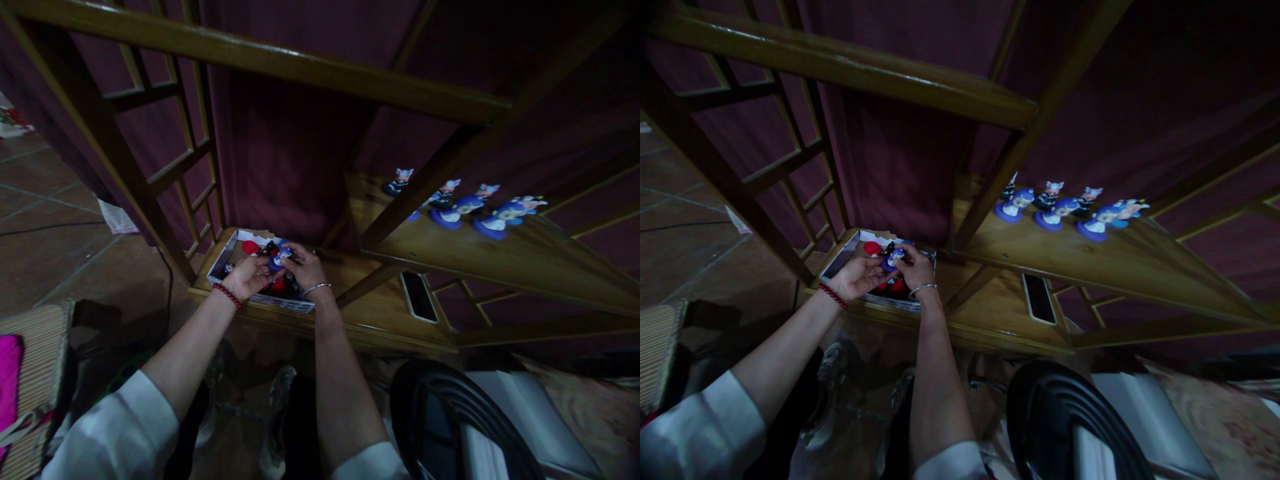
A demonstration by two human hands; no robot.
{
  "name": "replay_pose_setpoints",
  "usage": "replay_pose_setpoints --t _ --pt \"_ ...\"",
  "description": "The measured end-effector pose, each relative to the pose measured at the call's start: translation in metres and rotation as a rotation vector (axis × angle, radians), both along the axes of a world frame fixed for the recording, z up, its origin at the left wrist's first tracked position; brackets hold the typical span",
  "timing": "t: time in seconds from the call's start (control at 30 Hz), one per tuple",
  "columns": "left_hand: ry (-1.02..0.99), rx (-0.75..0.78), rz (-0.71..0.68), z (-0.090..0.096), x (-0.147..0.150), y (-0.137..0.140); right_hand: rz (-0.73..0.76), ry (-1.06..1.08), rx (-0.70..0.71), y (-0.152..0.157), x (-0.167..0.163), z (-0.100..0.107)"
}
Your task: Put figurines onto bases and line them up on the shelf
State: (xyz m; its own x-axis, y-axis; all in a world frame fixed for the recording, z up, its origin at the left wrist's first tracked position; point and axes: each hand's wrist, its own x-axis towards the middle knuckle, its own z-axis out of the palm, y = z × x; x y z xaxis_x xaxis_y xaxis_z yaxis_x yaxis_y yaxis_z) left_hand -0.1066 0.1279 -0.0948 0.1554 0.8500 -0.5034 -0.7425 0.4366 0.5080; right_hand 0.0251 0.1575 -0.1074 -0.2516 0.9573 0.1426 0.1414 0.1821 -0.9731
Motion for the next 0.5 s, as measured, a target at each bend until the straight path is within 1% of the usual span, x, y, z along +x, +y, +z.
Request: replay_pose_setpoints --t 0.17,0.3,0.5 --pt "-0.015 -0.011 0.018 0.0021 0.0001 -0.0019 0.025 -0.064 0.057 0.0007 0.0021 0.0016" --pt "-0.006 -0.011 0.017 -0.0004 -0.0009 -0.0018 0.011 -0.125 0.068 -0.0003 0.0020 0.0022" --pt "-0.003 0.007 0.008 -0.0034 -0.0017 -0.0016 -0.005 -0.160 0.071 -0.0028 0.0014 0.0025"
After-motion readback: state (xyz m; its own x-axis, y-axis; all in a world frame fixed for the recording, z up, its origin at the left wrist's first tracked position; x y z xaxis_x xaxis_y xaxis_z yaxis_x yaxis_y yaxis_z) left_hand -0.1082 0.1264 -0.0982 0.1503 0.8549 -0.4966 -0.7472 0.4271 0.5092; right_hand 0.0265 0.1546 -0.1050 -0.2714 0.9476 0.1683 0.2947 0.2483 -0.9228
